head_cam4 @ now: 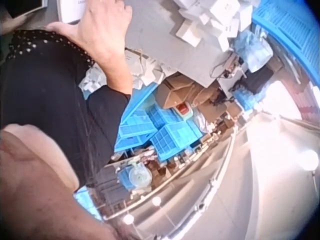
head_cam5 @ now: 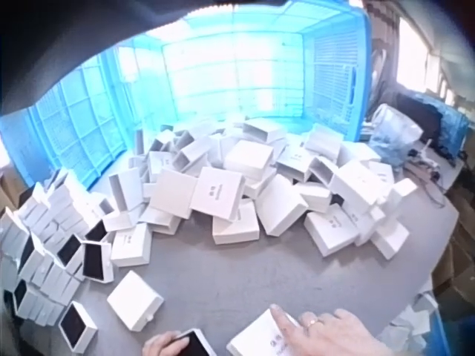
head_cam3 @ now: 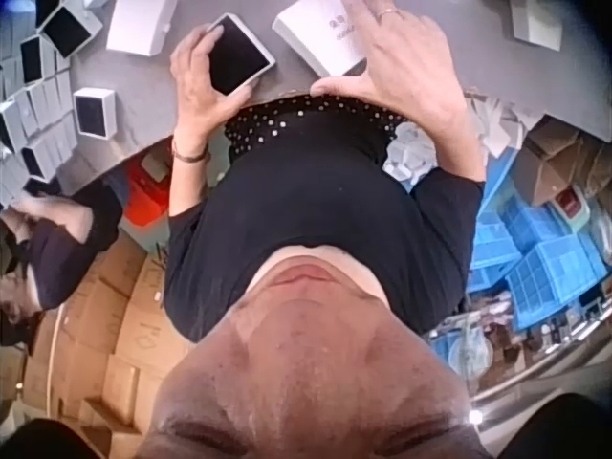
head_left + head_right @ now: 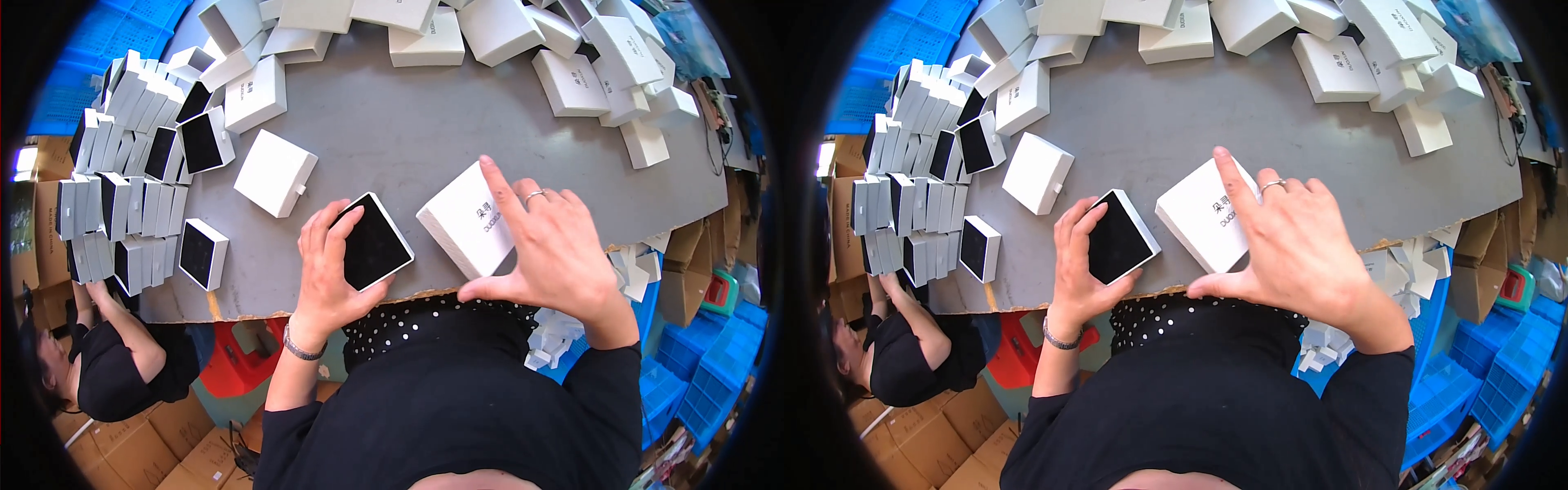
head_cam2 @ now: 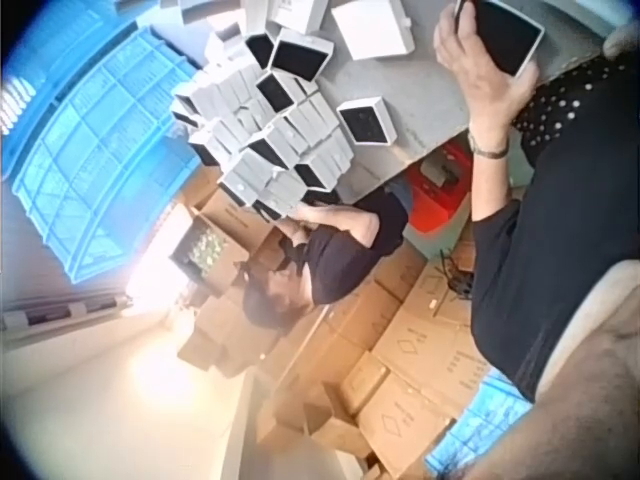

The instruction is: Putting lids on jewelry boxes and stacking them on a workbench.

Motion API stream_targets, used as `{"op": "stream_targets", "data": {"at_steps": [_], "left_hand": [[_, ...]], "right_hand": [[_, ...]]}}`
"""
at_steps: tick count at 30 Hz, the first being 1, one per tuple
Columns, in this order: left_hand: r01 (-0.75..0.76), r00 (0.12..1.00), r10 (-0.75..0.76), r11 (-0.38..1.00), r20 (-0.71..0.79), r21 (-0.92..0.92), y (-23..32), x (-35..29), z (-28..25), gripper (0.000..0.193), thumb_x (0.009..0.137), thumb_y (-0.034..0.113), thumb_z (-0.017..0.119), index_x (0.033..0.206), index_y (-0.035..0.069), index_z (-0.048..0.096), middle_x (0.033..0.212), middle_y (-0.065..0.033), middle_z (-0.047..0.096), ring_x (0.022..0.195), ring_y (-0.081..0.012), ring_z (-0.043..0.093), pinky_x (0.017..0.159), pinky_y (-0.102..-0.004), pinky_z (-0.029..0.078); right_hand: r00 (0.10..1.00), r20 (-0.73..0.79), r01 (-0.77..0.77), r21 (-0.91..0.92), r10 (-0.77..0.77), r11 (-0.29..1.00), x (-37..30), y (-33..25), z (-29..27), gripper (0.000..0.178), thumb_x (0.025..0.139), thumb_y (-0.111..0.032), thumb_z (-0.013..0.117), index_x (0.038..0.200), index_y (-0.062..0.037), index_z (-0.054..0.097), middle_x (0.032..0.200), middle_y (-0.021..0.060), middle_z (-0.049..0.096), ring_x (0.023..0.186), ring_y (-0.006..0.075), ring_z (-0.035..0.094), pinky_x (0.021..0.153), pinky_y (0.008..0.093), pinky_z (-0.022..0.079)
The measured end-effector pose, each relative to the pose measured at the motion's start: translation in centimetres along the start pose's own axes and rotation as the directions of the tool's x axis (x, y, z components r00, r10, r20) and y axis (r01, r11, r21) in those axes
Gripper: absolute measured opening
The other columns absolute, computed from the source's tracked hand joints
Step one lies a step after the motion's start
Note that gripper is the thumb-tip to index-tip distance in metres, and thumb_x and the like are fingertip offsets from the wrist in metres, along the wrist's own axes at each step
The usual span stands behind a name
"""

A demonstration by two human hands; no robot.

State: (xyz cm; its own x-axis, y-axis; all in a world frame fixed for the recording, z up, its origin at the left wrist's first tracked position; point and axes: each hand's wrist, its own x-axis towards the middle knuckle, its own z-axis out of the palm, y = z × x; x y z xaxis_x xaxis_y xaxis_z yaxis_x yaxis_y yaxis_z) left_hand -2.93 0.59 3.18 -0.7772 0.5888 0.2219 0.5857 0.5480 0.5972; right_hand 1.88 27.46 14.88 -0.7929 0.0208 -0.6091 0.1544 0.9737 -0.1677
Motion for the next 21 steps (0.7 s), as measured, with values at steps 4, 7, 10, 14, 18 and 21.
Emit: {"op": "stream_targets", "data": {"at_steps": [4,7,10,14,18,21], "left_hand": [[0.011,1.0,-0.011,1.0,0.004,-0.028,0.2,-0.2,0.1,0.085,0.062,0.018,0.085,0.14,0.008,0.052,0.145,-0.0194,0.044,0.133,-0.041,0.041,0.112,-0.0505,0.033],[0.004,1.0,-0.004,1.0,0.014,0.03,0.9,0.3,-0.6,0.084,0.063,0.018,0.085,0.14,0.009,0.053,0.147,-0.022,0.04,0.134,-0.0434,0.038,0.112,-0.0519,0.033],[0.034,0.999,-0.036,0.996,0.025,0.077,1.0,-0.1,-0.8,0.084,0.064,0.019,0.085,0.142,0.011,0.054,0.147,-0.023,0.038,0.134,-0.0444,0.037,0.112,-0.0529,0.033],[0.092,0.996,-0.092,0.993,0.002,0.074,0.3,-1.3,-0.9,0.086,0.064,0.02,0.085,0.143,0.012,0.053,0.145,-0.0224,0.04,0.133,-0.0437,0.038,0.112,-0.0529,0.034],[0.042,0.999,-0.042,0.998,-0.001,0.045,-0.1,-1.0,-0.7,0.087,0.063,0.019,0.085,0.143,0.011,0.053,0.142,-0.0203,0.044,0.131,-0.0417,0.041,0.112,-0.0515,0.035],[0.035,0.999,-0.035,0.998,-0.002,0.047,-0.4,-1.0,-0.8,0.092,0.06,0.018,0.086,0.144,0.008,0.051,0.141,-0.0186,0.047,0.132,-0.0384,0.043,0.111,-0.0478,0.039]], "right_hand": [[0.704,-0.352,0.499,-0.374,-0.617,0.782,1.1,3.0,3.2,0.105,0.064,-0.041,0.091,0.155,-0.0195,0.041,0.155,0.0163,0.042,0.138,0.0326,0.041,0.106,0.044,0.042],[0.691,-0.366,0.497,-0.385,-0.623,0.777,3.0,2.6,5.3,0.108,0.059,-0.039,0.092,0.153,-0.0186,0.043,0.156,0.0146,0.041,0.138,0.0339,0.044,0.109,0.0441,0.043],[0.904,-0.31,0.27,-0.124,-0.296,0.955,1.6,1.0,3.5,0.113,0.058,-0.043,0.093,0.153,-0.0077,0.042,0.143,0.0172,0.05,0.132,0.032,0.048,0.103,0.0388,0.047],[0.955,-0.109,0.268,-0.086,-0.276,0.96,0.4,1.0,1.6,0.12,0.057,-0.045,0.094,0.157,-0.012,0.036,0.146,0.0202,0.048,0.136,0.0341,0.045,0.11,0.05,0.039],[0.675,-0.289,0.608,-0.304,-0.679,0.734,2.7,2.7,3.0,0.111,0.061,-0.039,0.093,0.156,-0.0176,0.039,0.15,0.0143,0.047,0.139,0.0348,0.042,0.116,0.0604,0.026],[0.604,-0.292,0.73,-0.17,-0.742,0.662,5.6,2.8,4.9,0.105,0.064,-0.029,0.091,0.154,-0.0125,0.041,0.145,0.0174,0.049,0.133,0.0381,0.046,0.115,0.0538,0.033]]}}
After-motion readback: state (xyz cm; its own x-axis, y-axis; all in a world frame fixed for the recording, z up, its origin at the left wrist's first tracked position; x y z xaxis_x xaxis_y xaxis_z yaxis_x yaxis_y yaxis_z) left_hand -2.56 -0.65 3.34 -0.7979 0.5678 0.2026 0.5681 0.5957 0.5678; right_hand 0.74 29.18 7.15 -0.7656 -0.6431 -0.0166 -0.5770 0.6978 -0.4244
